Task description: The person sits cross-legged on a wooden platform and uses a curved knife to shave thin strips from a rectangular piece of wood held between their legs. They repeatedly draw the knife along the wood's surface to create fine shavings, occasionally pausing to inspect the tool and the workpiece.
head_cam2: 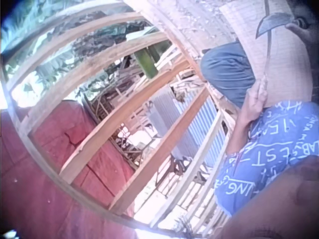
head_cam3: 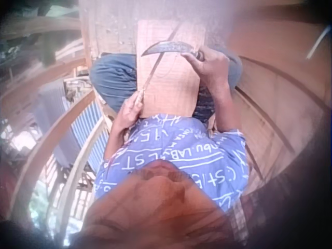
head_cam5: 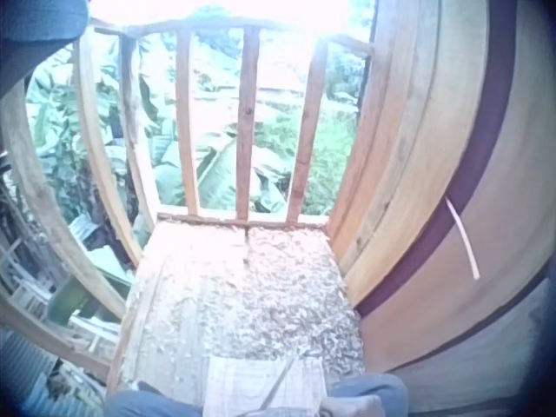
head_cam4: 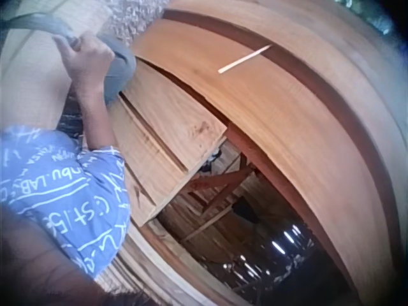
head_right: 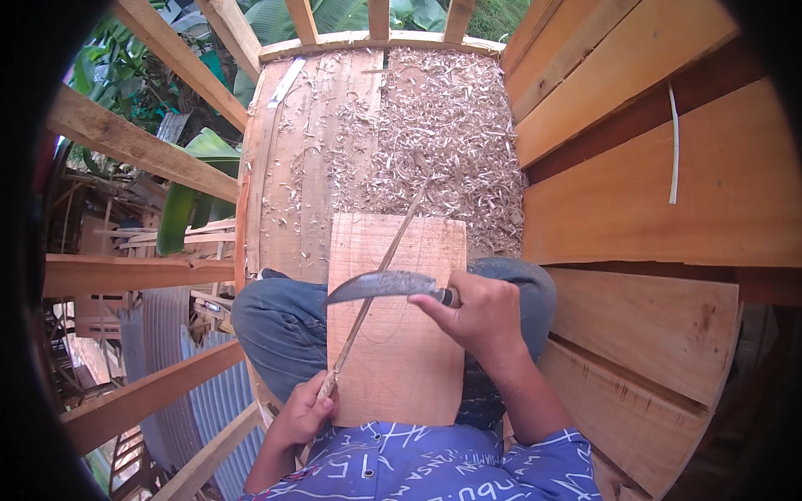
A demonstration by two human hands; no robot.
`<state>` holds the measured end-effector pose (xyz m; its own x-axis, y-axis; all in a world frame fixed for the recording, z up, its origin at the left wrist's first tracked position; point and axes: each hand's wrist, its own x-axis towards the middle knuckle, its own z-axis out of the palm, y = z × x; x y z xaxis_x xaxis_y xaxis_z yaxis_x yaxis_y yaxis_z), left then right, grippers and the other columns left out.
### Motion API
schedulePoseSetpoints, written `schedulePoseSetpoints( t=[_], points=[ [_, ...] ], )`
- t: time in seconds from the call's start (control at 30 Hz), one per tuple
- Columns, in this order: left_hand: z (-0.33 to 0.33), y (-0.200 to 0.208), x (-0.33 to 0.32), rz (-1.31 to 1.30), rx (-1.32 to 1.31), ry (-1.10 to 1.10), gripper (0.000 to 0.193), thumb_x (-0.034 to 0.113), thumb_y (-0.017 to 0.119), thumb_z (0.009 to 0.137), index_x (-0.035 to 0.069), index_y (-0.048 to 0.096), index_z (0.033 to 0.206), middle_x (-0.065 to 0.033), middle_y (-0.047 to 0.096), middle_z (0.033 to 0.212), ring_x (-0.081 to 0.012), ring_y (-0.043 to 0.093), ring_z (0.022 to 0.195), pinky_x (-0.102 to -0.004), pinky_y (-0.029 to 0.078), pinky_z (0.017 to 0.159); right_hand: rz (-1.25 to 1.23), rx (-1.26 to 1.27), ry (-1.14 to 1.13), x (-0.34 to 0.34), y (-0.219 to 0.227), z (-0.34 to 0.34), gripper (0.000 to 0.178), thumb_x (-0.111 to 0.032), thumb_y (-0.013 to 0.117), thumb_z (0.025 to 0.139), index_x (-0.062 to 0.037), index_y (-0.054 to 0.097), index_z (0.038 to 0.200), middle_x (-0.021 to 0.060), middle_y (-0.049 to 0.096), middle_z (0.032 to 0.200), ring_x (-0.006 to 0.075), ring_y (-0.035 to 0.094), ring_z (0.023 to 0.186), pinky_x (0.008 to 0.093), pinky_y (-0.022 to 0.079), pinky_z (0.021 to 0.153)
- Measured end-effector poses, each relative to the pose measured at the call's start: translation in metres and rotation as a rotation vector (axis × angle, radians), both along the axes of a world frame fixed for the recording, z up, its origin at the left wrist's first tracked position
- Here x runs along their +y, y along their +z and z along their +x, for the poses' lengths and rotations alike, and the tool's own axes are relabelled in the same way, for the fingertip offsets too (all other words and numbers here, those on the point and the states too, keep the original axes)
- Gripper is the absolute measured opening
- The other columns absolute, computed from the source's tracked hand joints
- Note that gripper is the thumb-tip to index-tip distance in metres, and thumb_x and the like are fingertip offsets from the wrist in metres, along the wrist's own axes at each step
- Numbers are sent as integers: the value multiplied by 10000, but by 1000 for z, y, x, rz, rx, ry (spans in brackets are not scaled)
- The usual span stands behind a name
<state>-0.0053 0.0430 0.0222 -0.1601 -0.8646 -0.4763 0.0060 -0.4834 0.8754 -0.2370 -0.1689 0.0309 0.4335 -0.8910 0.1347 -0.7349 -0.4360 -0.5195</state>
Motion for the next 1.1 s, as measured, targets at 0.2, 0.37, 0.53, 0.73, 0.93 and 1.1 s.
schedulePoseSetpoints(
  t=[0.2, 0.37, 0.53, 0.73, 0.93, 1.1],
  points=[
    [-3, 15, -8, -45, -171, 17, 270, 259, 573, 930, 5, 484, 956, -113, 459, 620, -218, 509, 570, -347, 410, 572, 70, -2, -211, -25, -3, -7, 629, -585, 700, 781, -49, 481, 535, 106, 453, 448, 275, 495, 402, 380, 363, 408],
    [-3, 14, -3, -31, -229, -11, 266, 252, 575, 926, 2, 485, 952, -130, 466, 612, -256, 512, 554, -362, 408, 556, -81, -45, 123, 2, -10, 6, 602, -585, 724, 762, -56, 502, 579, 87, 468, 462, 272, 511, 416, 371, 400, 437],
    [-4, 9, 3, 20, 17, -10, 341, 353, 535, 963, 20, 474, 927, -65, 477, 649, -175, 479, 531, -313, 388, 519, 148, -173, -285, -42, -20, -19, 540, -509, 699, 826, -15, 576, 645, 117, 471, 467, 262, 504, 417, 345, 368, 436],
    [0, -15, 14, 253, 751, -3, 463, 509, 480, 971, 47, 455, 972, 0, 400, 670, -74, 391, 518, -218, 343, 469, 218, -220, -246, -5, -17, -2, 544, -477, 640, 897, 16, 575, 677, 71, 422, 466, 137, 397, 438, 327, 318, 448],
    [-6, -13, 14, 350, 933, 22, 548, 532, 469, 966, -13, 462, 1018, -39, 416, 701, -95, 412, 531, -238, 373, 472, 283, -451, -420, -14, -33, -26, 560, -432, 591, 953, 21, 443, 659, -32, 293, 545, 67, 276, 552, 316, 229, 469],
    [3, -20, 10, 323, 904, 70, 635, 530, 465, 966, -91, 487, 1095, -59, 459, 712, -118, 451, 542, -267, 422, 491, 562, -705, -468, -12, -36, -28, 602, -525, 505, 970, -33, 430, 631, -35, 357, 526, 56, 335, 452, 249, 272, 410]
  ],
)
